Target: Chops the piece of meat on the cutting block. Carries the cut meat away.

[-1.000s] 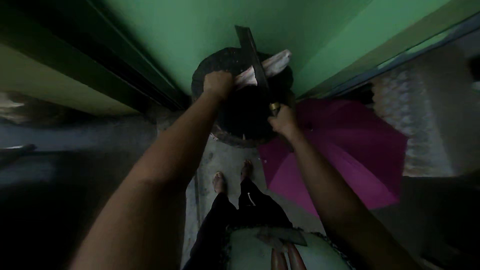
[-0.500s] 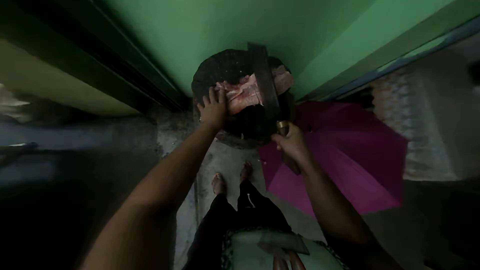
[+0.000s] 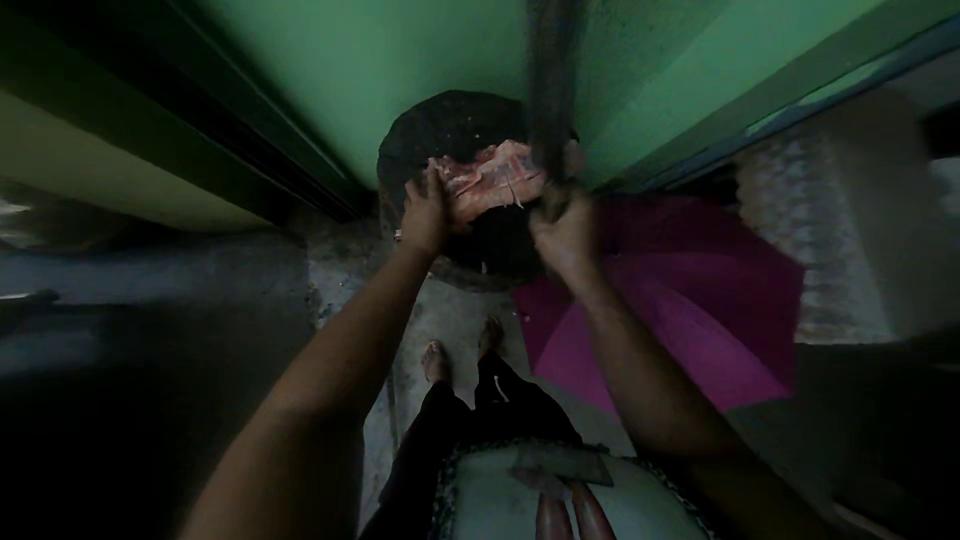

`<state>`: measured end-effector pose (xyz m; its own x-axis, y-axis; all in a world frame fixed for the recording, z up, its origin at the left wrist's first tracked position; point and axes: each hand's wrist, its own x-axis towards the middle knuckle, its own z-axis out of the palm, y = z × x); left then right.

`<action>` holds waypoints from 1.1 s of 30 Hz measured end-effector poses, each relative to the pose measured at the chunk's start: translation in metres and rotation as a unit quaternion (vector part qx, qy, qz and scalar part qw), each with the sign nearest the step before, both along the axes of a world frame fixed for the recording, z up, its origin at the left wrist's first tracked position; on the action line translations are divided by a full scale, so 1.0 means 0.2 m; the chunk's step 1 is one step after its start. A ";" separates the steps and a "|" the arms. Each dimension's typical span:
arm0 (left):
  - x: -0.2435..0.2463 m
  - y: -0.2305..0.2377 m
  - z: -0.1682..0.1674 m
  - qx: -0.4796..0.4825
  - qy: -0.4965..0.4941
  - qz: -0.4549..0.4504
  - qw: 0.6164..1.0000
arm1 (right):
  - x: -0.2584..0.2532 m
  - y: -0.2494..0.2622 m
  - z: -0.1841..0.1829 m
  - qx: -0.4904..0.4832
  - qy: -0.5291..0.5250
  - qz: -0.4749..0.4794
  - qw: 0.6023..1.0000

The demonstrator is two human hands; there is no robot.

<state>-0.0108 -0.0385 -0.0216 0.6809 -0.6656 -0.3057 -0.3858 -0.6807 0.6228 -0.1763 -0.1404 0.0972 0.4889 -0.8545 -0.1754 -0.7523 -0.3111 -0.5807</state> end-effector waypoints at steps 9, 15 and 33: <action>0.04 0.01 0.01 0.002 0.045 0.025 0.999 | -0.05 -0.06 -0.27 0.109 0.137 0.009 0.984; 0.04 0.02 -0.01 -0.025 0.054 0.042 0.997 | -0.06 0.01 0.13 0.089 -0.050 0.019 0.995; 0.05 0.04 -0.05 -0.061 0.052 0.048 0.996 | -0.07 -0.05 -0.29 0.117 0.161 0.024 0.980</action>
